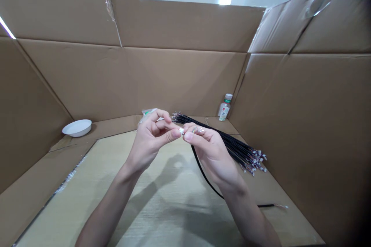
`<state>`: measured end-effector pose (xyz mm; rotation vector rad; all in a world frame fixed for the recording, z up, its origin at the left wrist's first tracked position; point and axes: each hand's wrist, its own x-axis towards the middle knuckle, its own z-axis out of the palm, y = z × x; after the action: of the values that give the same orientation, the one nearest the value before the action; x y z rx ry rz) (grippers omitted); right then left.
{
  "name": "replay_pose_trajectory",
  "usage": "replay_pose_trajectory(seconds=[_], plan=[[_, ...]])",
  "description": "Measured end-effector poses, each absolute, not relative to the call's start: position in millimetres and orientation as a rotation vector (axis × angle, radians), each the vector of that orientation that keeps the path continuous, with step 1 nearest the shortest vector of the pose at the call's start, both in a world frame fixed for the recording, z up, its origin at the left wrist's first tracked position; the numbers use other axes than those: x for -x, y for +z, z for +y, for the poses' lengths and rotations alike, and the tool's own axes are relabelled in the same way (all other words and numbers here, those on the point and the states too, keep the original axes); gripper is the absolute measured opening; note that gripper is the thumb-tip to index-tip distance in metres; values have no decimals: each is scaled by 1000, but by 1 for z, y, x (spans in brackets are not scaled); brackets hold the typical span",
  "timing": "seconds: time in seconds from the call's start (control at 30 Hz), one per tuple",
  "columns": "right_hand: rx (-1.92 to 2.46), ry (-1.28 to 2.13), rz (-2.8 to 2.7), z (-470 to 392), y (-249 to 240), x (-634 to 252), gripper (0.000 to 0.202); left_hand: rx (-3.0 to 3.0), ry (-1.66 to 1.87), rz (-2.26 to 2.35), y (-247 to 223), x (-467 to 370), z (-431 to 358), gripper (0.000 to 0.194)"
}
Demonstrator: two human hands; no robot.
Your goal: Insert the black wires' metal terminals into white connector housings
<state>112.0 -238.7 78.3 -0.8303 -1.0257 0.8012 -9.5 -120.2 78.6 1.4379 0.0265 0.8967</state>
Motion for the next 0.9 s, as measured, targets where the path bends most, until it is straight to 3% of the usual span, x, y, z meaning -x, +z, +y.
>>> replay_pose_trajectory(seconds=[0.3,0.9], plan=[[835,850,-1050,-237,78,-116,23,-1447,911,63,79,11,-122,29],[752,913,-916,-232,77,-118,10,-1449,922,93,83,18,-115,28]])
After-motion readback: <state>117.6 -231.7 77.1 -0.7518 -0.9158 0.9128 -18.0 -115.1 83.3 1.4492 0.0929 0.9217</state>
